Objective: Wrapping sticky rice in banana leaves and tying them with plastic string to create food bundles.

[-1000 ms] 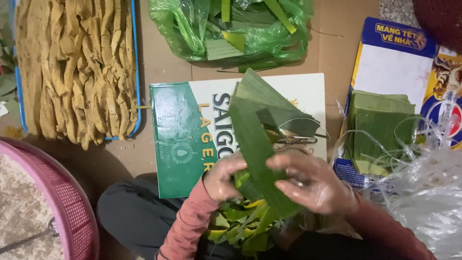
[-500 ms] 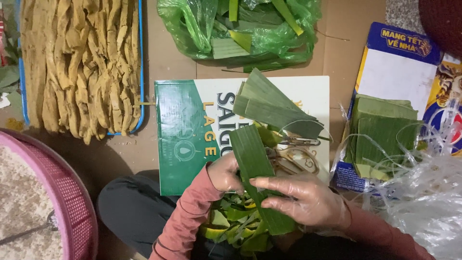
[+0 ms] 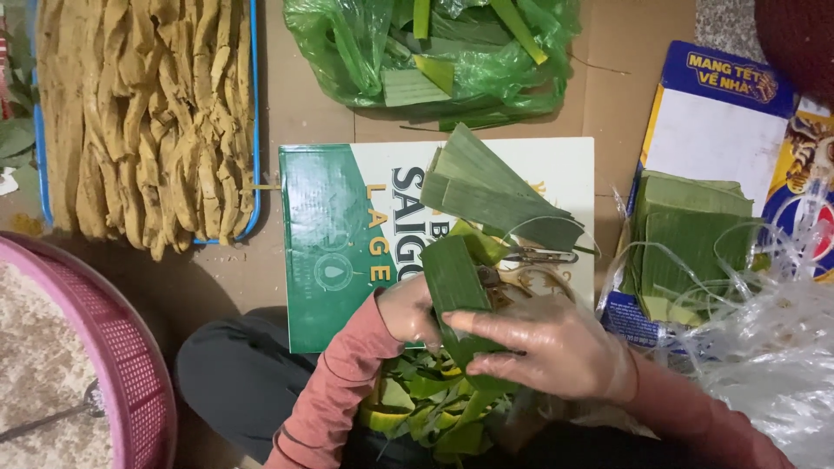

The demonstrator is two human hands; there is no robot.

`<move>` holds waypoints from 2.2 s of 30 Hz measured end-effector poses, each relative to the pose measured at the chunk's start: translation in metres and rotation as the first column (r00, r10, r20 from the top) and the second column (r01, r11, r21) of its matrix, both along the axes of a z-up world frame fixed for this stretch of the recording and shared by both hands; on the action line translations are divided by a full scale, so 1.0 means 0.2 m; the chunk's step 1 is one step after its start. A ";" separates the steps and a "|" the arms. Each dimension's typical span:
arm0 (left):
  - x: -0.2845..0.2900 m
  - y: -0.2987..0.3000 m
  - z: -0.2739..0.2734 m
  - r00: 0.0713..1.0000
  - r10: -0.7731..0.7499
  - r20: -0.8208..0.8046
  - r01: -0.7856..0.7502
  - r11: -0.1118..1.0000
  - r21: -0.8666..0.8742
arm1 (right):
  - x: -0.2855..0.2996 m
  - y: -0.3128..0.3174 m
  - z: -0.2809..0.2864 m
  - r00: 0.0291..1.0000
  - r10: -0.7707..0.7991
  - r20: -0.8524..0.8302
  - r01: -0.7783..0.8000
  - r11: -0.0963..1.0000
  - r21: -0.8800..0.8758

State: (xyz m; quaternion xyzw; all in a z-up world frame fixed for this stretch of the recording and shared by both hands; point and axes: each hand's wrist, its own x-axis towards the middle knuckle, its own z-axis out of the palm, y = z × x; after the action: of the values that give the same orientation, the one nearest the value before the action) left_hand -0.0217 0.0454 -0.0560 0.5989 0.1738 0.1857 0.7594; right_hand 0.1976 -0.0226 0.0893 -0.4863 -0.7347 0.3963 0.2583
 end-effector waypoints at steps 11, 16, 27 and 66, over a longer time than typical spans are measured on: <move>0.04 -0.03 -0.06 0.952 0.151 0.266 -0.191 0.973 0.133 | 0.01 0.06 -0.01 0.988 0.085 0.129 -0.095 0.993 0.077; 0.07 -0.06 -0.06 0.902 0.194 0.386 -0.277 0.946 0.171 | 0.04 0.06 -0.14 0.969 0.160 0.190 -0.153 0.987 -0.053; 0.11 -0.23 0.22 0.828 0.461 0.317 -0.560 0.669 0.489 | -0.02 -0.09 -0.70 0.993 0.001 -0.116 -0.014 0.994 -0.109; 0.22 -0.22 0.08 0.743 0.600 0.296 -0.662 0.595 0.455 | 0.09 -0.15 -0.43 0.979 -0.204 0.032 0.203 0.979 0.029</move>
State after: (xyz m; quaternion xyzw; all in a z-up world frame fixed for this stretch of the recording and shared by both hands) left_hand 0.0216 0.0005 -0.0392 0.6726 0.2731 0.5161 0.4547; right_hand 0.2156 -0.0522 0.0032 -0.5622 -0.6906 0.3499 0.2910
